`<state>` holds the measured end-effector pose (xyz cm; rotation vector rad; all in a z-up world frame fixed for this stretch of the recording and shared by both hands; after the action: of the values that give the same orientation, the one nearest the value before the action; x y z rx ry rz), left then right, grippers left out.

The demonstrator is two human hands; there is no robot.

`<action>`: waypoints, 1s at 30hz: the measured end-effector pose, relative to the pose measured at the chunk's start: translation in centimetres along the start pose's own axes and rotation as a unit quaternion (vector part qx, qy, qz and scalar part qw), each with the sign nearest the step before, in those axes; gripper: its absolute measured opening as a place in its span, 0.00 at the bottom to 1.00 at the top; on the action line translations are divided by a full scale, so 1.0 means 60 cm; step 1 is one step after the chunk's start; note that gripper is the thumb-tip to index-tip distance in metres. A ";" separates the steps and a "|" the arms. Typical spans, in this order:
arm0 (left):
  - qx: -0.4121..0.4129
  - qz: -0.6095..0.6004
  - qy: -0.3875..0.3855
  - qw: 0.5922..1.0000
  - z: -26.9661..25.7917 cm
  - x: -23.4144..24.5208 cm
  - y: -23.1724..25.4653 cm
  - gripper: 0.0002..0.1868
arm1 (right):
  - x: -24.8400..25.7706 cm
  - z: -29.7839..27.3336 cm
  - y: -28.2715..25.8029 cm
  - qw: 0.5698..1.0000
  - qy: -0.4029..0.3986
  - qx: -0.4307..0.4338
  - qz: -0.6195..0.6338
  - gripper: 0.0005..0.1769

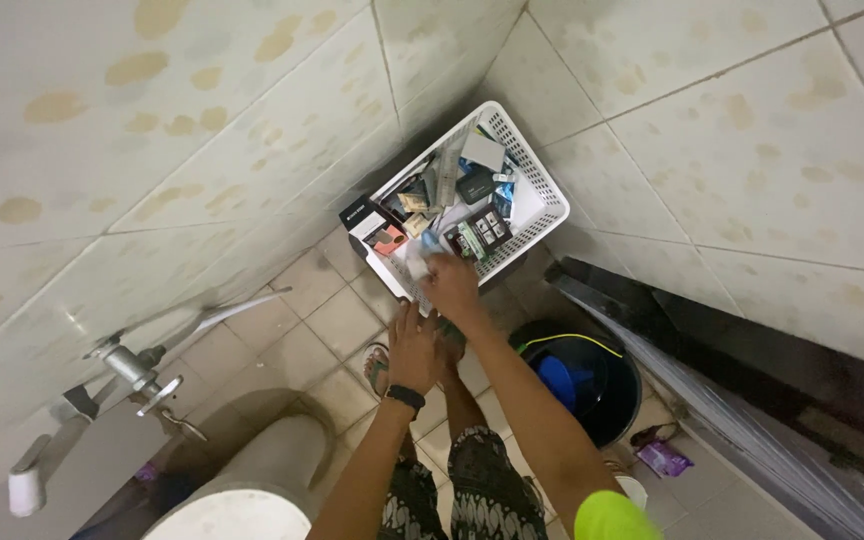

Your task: The person wipes several small bathroom items with a white cloth and places them on a wall-mounted rack. Items handled include a small box, a light blue bottle, a dark bottle, and a white bottle. The person repeatedly picks up items from a basket, wipes them, and places them on the rack.

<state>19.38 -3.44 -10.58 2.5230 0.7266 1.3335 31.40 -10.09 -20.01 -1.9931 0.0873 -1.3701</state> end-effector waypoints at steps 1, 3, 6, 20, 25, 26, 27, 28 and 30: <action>0.000 -0.001 0.000 1.000 0.002 -0.004 -0.003 0.27 | 0.039 -0.009 -0.016 1.000 -0.001 0.000 -0.001 0.09; 0.007 -0.017 -0.009 1.000 0.006 -0.013 -0.009 0.29 | 0.106 -0.032 -0.027 0.951 -0.046 -0.217 0.216 0.10; -0.002 -0.014 0.015 1.000 0.007 -0.017 -0.013 0.30 | 0.147 -0.036 0.023 0.969 0.186 -0.038 0.158 0.17; 0.010 -0.041 -0.020 0.999 0.008 0.007 0.010 0.27 | 0.102 0.036 0.016 0.975 -0.056 -0.153 -0.148 0.31; 0.006 -0.055 -0.018 0.998 0.010 0.002 0.006 0.28 | 0.085 0.032 0.018 0.982 -0.005 -0.102 -0.157 0.20; 0.007 -0.044 -0.016 0.999 0.012 -0.002 0.004 0.28 | 0.088 0.030 0.006 0.986 -0.016 -0.083 -0.141 0.17; 0.007 -0.034 -0.014 0.999 0.015 -0.007 0.002 0.28 | 0.092 0.028 -0.005 0.990 -0.027 -0.063 -0.125 0.14; 0.007 -0.034 -0.013 0.999 0.013 -0.004 0.005 0.28 | 0.069 0.027 0.002 0.990 -0.026 -0.063 -0.126 0.14; 0.014 -0.038 -0.007 0.999 0.009 0.004 0.008 0.26 | 0.024 0.024 0.007 0.982 -0.003 0.007 -0.190 0.09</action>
<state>20.10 -3.71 -10.50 2.4953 0.8355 1.2890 33.39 -10.26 -19.37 -2.0725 -0.3222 -1.5926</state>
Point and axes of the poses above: each hand's wrist, its own z-axis towards the middle knuckle, its own x-axis out of the back of the hand, y = z × x, the point moved 3 cm from there along z, towards the middle knuckle, and after that the axes turned 5 degrees about -y, right-handed, at the moved point
